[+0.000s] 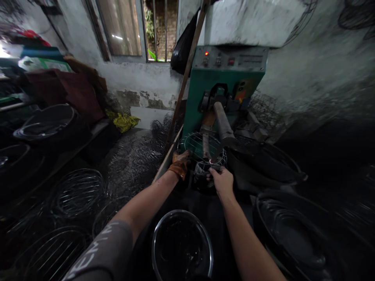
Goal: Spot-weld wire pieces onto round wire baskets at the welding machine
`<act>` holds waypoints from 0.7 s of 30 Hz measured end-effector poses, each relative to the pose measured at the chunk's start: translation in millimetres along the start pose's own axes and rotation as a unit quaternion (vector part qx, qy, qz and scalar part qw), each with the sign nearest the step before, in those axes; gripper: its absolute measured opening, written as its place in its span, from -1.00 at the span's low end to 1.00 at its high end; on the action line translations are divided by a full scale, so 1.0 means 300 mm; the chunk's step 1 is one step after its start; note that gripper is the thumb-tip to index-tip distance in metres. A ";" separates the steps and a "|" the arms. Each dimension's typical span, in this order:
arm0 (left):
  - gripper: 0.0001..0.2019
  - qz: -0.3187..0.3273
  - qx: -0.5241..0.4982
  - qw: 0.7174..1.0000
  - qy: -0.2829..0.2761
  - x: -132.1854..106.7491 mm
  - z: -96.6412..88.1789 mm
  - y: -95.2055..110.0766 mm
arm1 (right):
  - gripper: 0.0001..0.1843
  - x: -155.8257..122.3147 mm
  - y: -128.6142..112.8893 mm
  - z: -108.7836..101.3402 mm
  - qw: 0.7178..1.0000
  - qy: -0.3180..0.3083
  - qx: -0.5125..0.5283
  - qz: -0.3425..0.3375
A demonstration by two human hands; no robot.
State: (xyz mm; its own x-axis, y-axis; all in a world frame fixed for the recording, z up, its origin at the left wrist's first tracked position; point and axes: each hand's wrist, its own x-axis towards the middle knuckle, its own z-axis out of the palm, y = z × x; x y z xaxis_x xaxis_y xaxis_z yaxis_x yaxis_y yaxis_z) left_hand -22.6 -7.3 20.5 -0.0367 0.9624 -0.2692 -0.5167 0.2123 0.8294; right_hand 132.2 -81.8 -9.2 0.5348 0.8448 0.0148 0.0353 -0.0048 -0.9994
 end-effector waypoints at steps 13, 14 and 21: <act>-0.65 -0.042 0.020 0.997 0.054 0.032 0.034 -0.021 | -0.81 0.018 -0.045 -0.004 0.989 -0.014 -0.144 -0.002; -0.65 -0.044 0.023 0.997 0.052 0.034 0.032 -0.020 | -0.81 0.003 -0.063 -0.009 0.986 -0.012 -0.166 -0.011; -0.58 -0.060 -0.020 0.996 -0.057 0.106 -0.039 0.053 | -0.84 -0.422 -0.022 -0.028 0.825 -0.377 -0.405 -0.113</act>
State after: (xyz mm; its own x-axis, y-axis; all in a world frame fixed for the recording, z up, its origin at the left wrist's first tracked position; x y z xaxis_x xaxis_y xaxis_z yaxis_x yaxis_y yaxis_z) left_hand -41.9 24.6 19.4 0.1243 0.9437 -0.3067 -0.5447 0.3232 0.7738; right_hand 71.3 -193.2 -4.1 -0.2296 0.9642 -0.1329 0.7787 0.1001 -0.6194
